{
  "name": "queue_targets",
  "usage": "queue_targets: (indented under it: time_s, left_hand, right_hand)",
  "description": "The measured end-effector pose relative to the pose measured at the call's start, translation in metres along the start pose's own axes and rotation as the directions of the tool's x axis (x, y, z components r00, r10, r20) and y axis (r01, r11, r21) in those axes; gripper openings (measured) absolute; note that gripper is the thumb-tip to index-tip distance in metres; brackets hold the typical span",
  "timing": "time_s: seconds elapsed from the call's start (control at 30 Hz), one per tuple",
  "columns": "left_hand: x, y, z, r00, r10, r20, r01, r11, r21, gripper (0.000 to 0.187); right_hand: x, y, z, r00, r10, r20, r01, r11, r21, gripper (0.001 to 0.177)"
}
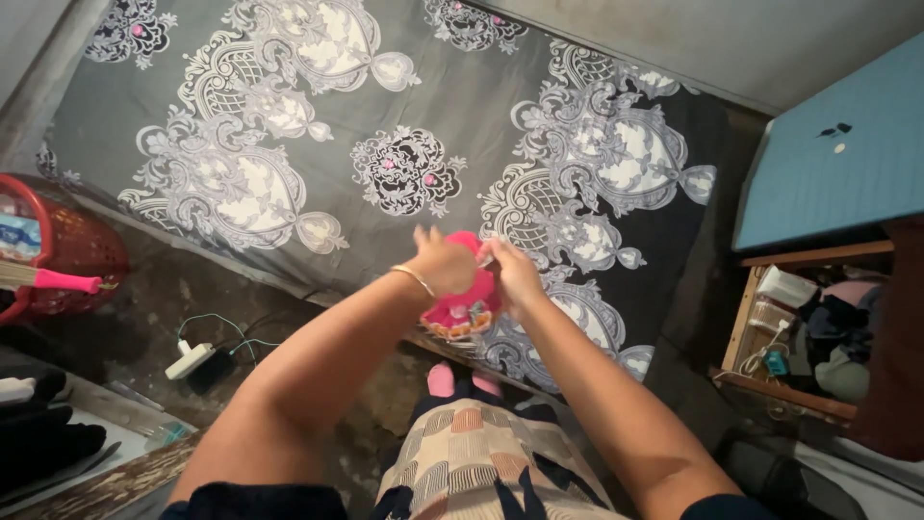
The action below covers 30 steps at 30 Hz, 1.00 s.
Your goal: The person places a white cloth into a pink floral drawstring bag, pulls the drawstrings to close it, and sets the bag on a bed. Then the person picks up a stuffed elephant toy and places it in a corner of the room.
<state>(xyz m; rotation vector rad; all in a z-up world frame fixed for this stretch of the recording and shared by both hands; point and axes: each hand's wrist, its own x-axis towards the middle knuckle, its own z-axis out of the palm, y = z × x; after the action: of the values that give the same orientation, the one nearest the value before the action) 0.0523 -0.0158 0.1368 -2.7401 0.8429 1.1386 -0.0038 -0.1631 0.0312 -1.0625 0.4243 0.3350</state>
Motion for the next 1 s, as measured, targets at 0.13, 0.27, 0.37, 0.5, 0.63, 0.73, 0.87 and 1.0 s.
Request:
queue_targets:
  time_s: [0.13, 0.27, 0.37, 0.5, 0.63, 0.73, 0.87, 1.0]
  left_hand:
    - [0.032, -0.013, 0.031, 0.986, -0.125, 0.113, 0.168, 0.688, -0.706, 0.067]
    - [0.079, -0.01, 0.101, 0.963, -0.271, 0.013, 0.048, 0.124, -0.991, 0.077]
    - [0.101, 0.002, 0.142, 0.876, -0.46, -0.146, -0.184, -0.038, -0.982, 0.064]
    - [0.107, 0.001, 0.132, 0.749, -0.59, -0.302, -0.364, 0.013, -0.931, 0.047]
    - [0.078, 0.004, 0.107, 0.73, -0.42, -0.539, -0.246, 0.575, -0.78, 0.019]
    - [0.054, 0.0, 0.082, 0.67, -0.225, -0.707, -0.287, 0.8, -0.526, 0.018]
    - [0.028, 0.005, 0.066, 0.618, -0.119, -0.777, -0.213, 0.926, -0.311, 0.007]
    - [0.028, 0.012, 0.071, 0.452, -0.148, -0.88, -0.258, 0.923, -0.287, 0.004]
  right_hand:
    - [0.025, 0.005, -0.029, 0.977, 0.156, -0.148, -0.085, 0.913, 0.4, 0.03]
    - [0.039, 0.032, -0.058, 0.978, 0.111, -0.175, -0.014, 0.876, 0.481, 0.021]
    - [0.029, 0.042, -0.055, 0.974, 0.126, -0.188, -0.002, 0.837, 0.548, 0.023]
    - [-0.006, 0.032, -0.03, 0.966, -0.019, -0.257, 0.129, 0.899, 0.419, 0.028]
    - [-0.024, 0.006, -0.018, 0.928, -0.25, -0.275, 0.26, 0.966, 0.0, 0.028]
    - [-0.023, -0.023, -0.016, 0.928, -0.259, -0.266, 0.235, 0.965, -0.118, 0.031]
    - [-0.028, -0.037, -0.008, 0.941, -0.29, -0.175, 0.241, 0.937, -0.254, 0.033]
    - [-0.028, -0.067, -0.002, 0.958, -0.276, -0.074, 0.177, 0.778, -0.603, 0.029]
